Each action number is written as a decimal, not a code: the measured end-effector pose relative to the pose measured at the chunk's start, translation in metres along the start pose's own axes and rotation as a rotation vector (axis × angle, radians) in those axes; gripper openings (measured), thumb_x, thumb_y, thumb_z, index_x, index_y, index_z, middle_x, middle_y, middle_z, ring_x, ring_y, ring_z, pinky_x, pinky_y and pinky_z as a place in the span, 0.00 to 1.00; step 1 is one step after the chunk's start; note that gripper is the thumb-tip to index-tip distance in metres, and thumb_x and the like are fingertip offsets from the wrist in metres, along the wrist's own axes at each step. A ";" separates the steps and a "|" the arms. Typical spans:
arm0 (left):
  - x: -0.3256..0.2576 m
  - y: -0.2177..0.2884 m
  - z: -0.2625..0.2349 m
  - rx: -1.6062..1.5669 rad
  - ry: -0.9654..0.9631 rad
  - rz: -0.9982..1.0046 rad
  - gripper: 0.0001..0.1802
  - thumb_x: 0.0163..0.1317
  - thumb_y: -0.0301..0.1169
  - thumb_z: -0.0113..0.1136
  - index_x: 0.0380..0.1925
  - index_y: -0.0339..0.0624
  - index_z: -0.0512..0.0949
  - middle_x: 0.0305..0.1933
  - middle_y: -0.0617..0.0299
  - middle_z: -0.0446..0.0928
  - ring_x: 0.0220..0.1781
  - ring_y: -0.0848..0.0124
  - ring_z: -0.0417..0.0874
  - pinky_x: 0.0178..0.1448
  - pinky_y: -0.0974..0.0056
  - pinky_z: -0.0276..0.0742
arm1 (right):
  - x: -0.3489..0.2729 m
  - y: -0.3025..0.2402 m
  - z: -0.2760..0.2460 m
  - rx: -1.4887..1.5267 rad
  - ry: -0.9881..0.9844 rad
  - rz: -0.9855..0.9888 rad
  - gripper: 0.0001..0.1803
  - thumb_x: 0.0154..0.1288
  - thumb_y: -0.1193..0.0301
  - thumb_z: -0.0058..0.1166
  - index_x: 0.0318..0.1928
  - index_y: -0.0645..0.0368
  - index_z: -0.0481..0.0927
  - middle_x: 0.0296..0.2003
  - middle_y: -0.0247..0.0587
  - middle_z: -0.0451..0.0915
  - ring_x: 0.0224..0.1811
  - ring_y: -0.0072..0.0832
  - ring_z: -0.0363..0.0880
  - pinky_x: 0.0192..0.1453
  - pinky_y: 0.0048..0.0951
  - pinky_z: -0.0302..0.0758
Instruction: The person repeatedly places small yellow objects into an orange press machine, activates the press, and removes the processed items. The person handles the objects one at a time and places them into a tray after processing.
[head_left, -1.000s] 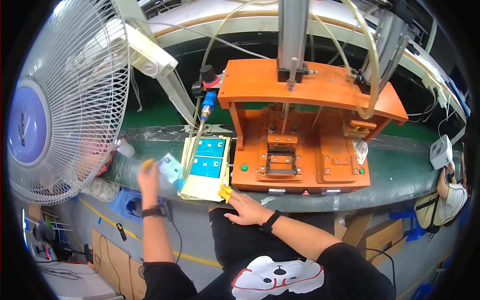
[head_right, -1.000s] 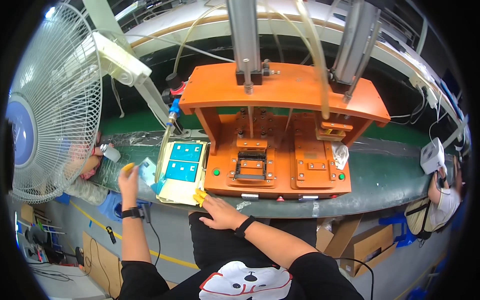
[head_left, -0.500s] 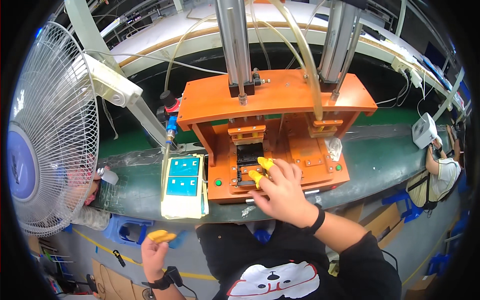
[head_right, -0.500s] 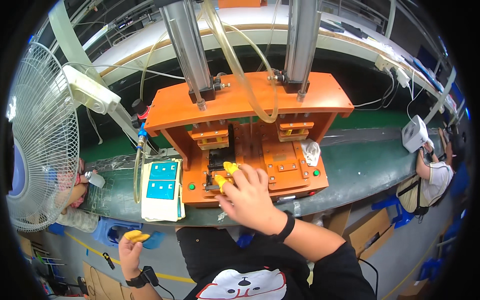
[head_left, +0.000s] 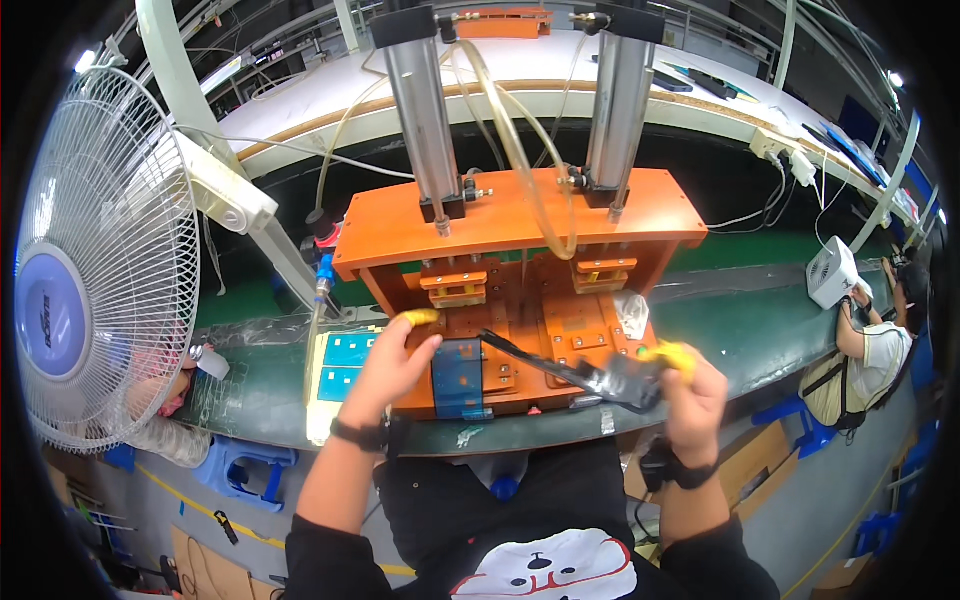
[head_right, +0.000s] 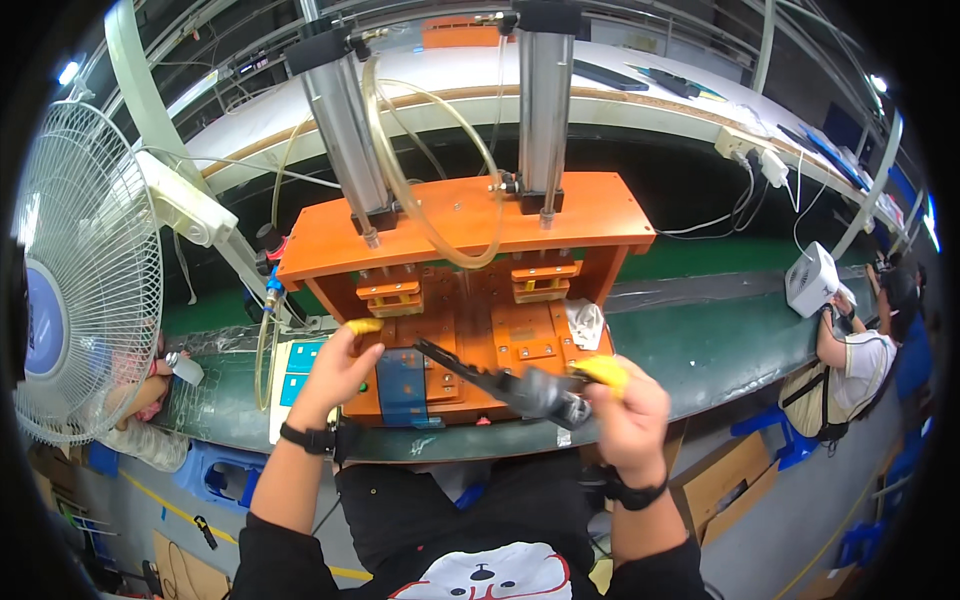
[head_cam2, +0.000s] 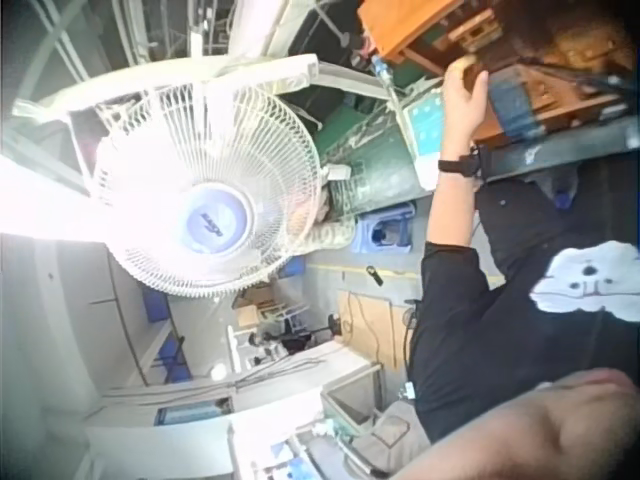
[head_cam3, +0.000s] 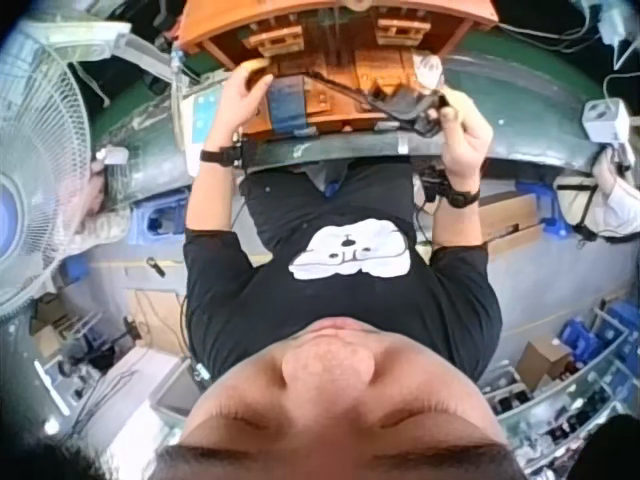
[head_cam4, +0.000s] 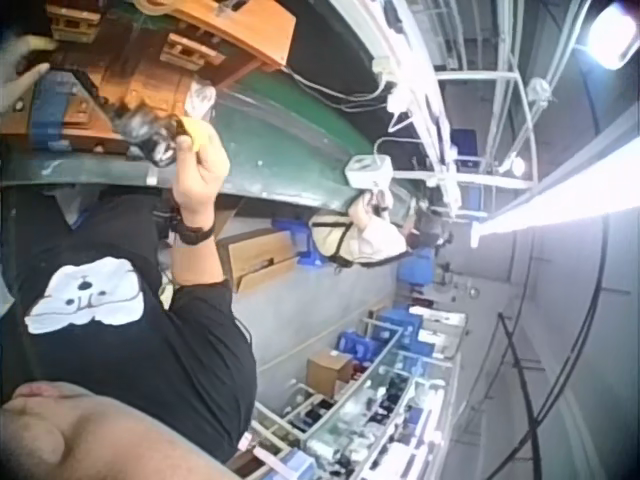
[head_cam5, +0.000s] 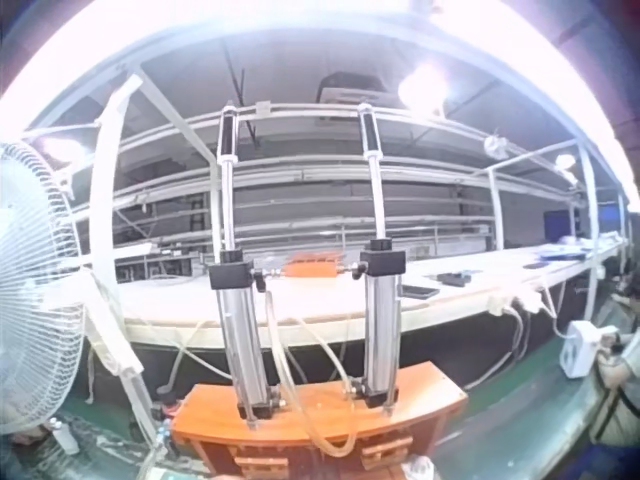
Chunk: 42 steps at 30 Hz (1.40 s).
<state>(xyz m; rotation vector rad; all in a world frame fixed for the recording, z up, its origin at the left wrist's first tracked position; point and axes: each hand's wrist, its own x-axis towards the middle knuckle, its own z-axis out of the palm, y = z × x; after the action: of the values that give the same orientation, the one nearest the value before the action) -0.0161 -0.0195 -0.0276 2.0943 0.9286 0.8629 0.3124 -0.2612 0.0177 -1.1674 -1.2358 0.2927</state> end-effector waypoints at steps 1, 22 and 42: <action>0.020 0.006 0.004 0.114 -0.007 0.002 0.21 0.71 0.34 0.67 0.57 0.32 0.81 0.57 0.41 0.83 0.60 0.46 0.85 0.67 0.55 0.79 | -0.022 0.022 -0.032 0.044 0.141 0.022 0.16 0.78 0.68 0.61 0.51 0.73 0.86 0.44 0.44 0.87 0.38 0.25 0.83 0.43 0.25 0.76; 0.102 -0.072 0.020 0.771 -0.141 0.079 0.25 0.68 0.38 0.68 0.65 0.50 0.78 0.68 0.54 0.81 0.71 0.55 0.79 0.73 0.54 0.76 | -0.041 0.308 -0.160 0.720 0.949 0.603 0.15 0.85 0.56 0.52 0.56 0.54 0.79 0.52 0.36 0.86 0.55 0.30 0.87 0.62 0.34 0.77; -0.023 0.035 0.008 0.259 -0.036 0.119 0.19 0.64 0.33 0.72 0.52 0.36 0.84 0.50 0.45 0.85 0.55 0.45 0.85 0.61 0.51 0.81 | -0.072 0.271 -0.149 -0.042 0.189 0.684 0.14 0.78 0.71 0.61 0.59 0.60 0.82 0.42 0.32 0.87 0.34 0.17 0.82 0.41 0.21 0.78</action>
<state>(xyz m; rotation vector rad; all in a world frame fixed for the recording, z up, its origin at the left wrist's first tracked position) -0.0092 -0.0584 -0.0112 2.3997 0.9468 0.7955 0.5172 -0.2735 -0.2253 -1.5939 -0.6478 0.6472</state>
